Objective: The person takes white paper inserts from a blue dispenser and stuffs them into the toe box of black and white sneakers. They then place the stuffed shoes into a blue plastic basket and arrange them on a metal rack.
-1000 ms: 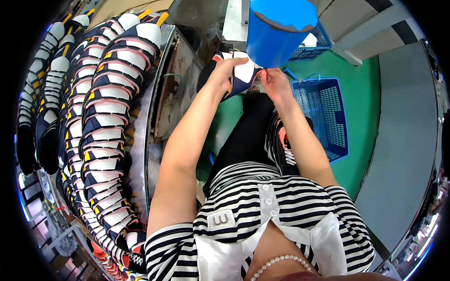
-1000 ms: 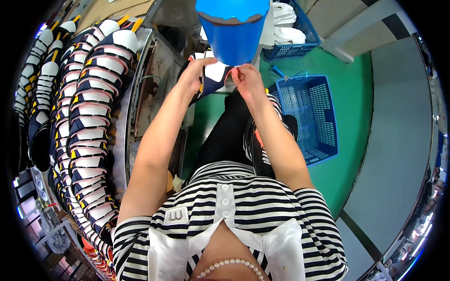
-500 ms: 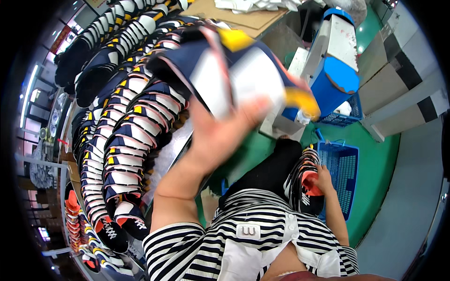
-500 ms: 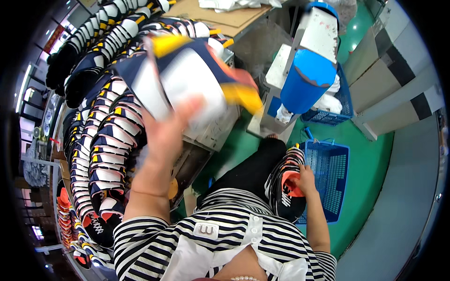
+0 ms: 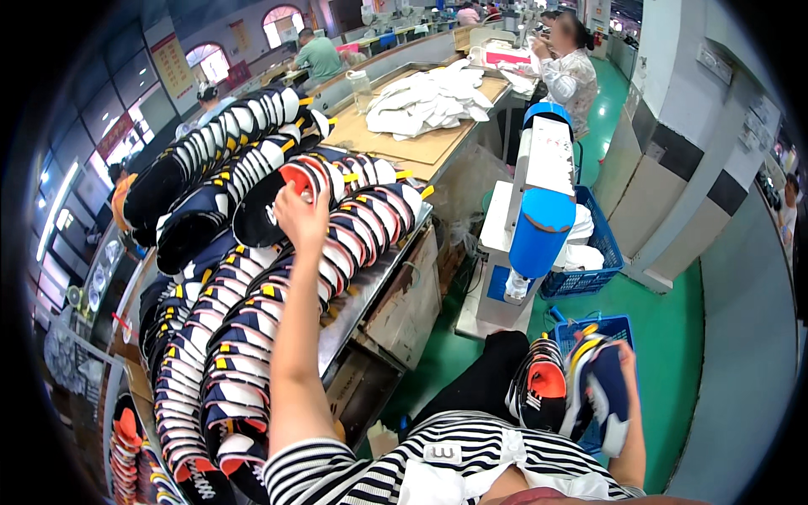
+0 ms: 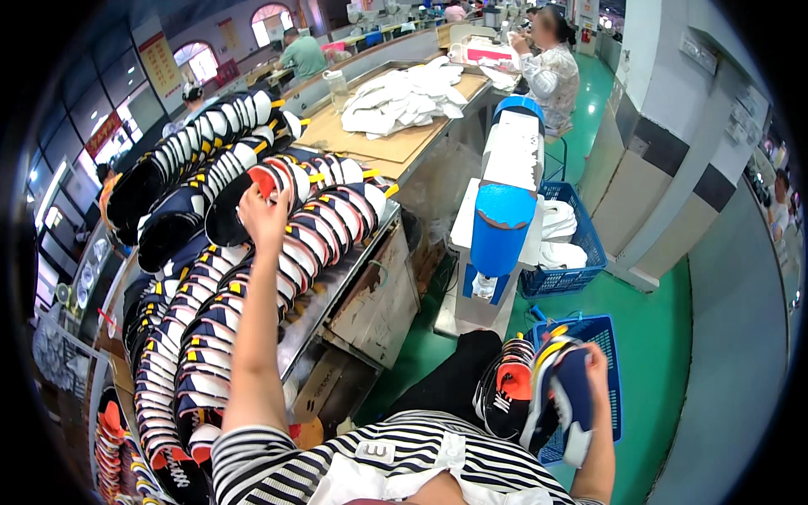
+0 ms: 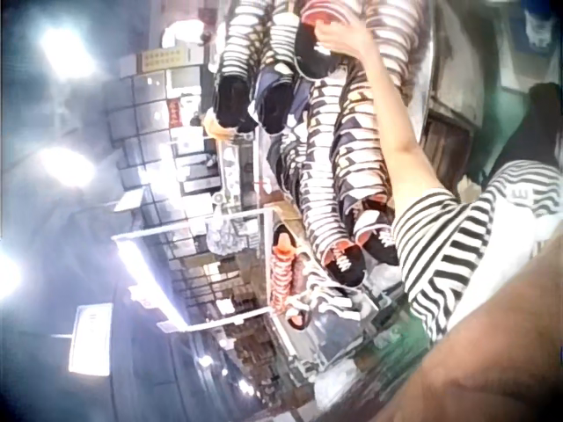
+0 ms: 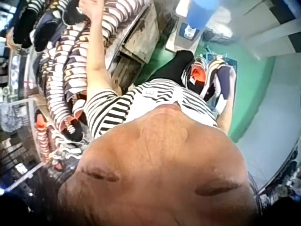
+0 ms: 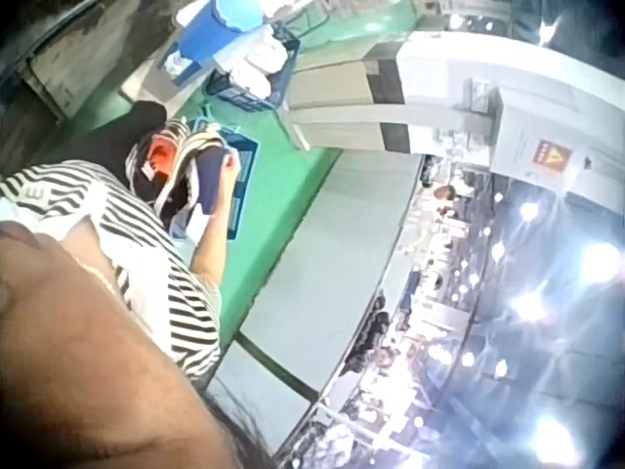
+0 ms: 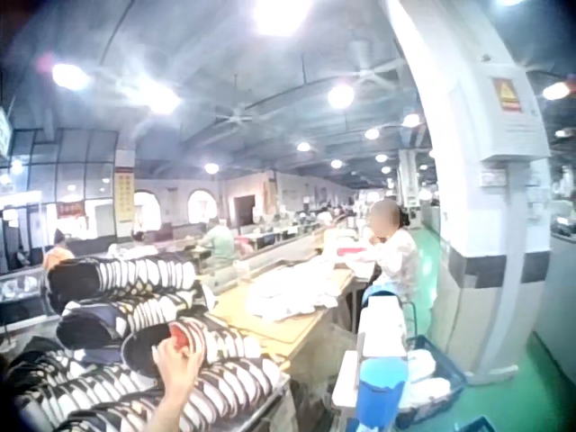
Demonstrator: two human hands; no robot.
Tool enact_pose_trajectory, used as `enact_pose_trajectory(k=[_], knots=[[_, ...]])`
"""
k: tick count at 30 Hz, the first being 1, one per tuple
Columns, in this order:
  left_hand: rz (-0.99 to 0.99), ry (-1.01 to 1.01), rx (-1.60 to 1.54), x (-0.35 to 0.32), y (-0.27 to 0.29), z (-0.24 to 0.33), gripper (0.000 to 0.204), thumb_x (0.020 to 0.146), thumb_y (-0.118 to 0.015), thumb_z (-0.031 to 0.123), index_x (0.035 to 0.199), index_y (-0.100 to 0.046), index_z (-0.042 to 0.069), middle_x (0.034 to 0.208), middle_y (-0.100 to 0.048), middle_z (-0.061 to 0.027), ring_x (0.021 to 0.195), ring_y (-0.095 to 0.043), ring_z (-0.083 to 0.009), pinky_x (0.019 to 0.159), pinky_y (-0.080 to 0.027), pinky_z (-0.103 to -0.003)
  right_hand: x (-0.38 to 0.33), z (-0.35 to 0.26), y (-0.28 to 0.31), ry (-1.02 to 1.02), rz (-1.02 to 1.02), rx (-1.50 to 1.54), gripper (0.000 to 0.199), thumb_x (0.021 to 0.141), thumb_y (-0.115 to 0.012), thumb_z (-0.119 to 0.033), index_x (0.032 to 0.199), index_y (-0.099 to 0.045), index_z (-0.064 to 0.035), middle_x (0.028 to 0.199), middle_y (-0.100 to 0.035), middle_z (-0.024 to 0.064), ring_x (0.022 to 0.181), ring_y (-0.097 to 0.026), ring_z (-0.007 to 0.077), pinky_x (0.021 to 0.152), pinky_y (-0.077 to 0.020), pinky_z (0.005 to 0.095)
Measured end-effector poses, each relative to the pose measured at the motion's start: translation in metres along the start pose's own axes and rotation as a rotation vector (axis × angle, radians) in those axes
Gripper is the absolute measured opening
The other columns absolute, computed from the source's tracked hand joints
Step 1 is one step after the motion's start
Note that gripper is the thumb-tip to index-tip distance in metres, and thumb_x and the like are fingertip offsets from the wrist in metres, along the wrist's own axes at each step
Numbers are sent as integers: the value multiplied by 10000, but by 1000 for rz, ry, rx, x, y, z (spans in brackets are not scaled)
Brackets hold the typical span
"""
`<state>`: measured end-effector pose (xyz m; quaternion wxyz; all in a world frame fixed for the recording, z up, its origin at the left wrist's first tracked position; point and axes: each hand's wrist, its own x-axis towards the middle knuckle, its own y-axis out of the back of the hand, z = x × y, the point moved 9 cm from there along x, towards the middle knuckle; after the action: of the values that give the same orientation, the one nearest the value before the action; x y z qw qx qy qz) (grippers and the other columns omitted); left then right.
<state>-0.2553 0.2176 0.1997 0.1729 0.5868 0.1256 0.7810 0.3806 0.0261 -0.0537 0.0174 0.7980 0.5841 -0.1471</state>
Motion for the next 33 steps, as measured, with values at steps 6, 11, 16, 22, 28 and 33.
enact_pose_trajectory(k=[6, 11, 16, 22, 28, 33], knots=[[-1510, 336, -1648, -234, 55, 283, 225, 906, -573, 176, 1069, -566, 20, 963, -561, -44, 866, -545, -130, 808, -445, -294, 37, -34, -32, 414, 149, -216, 385, 942, -530, -269, 1239, -485, -28, 1173, -549, 106, 1067, -541, 190, 910, -448, 309], [-1365, 1128, -1541, -301, 1, 278, 320, 928, -567, 214, 1171, -516, 12, 971, -525, -31, 888, -532, -117, 784, -443, -260, 16, -4, -132, 534, 265, -235, 355, 865, -631, -149, 1148, -472, -6, 1279, -465, 151, 1154, -489, 260, 979, -382, 338], [-1014, -264, -1044, -222, 62, 286, 523, 828, -672, 171, 1249, -442, -36, 1243, -450, -205, 1036, -529, -297, 884, -441, -359, 18, -10, -113, 563, 382, -404, 433, 761, -649, -26, 1150, -461, 1, 1266, -442, 173, 1142, -484, 301, 971, -397, 357], [-1510, 780, -1200, -343, -19, 267, 540, 936, -552, 344, 1276, -410, -51, 1107, -532, -102, 1017, -530, -151, 861, -438, -287, 10, -16, -185, 613, 159, -404, 798, 659, -745, -103, 1326, -316, -13, 1329, -351, 226, 1122, -490, 349, 934, -434, 393], [-1439, 940, -1353, -366, -58, 241, 473, 932, -545, 332, 1231, -474, -27, 1165, -546, -73, 1067, -522, -126, 910, -407, -264, 35, 45, -207, 292, -277, -413, 1040, 642, -804, -336, 1427, -204, -13, 1419, -274, 231, 1323, -303, 362, 1085, -281, 404], [-1615, 1129, -1334, -373, -82, 196, 357, 894, -494, 217, 1160, -511, -20, 1081, -592, -92, 989, -583, -165, 852, -458, -294, 58, 44, -215, 14, -440, -69, 899, 715, -767, -373, 1400, -282, -53, 1360, -340, 193, 1171, -466, 294, 1000, -379, 375]])
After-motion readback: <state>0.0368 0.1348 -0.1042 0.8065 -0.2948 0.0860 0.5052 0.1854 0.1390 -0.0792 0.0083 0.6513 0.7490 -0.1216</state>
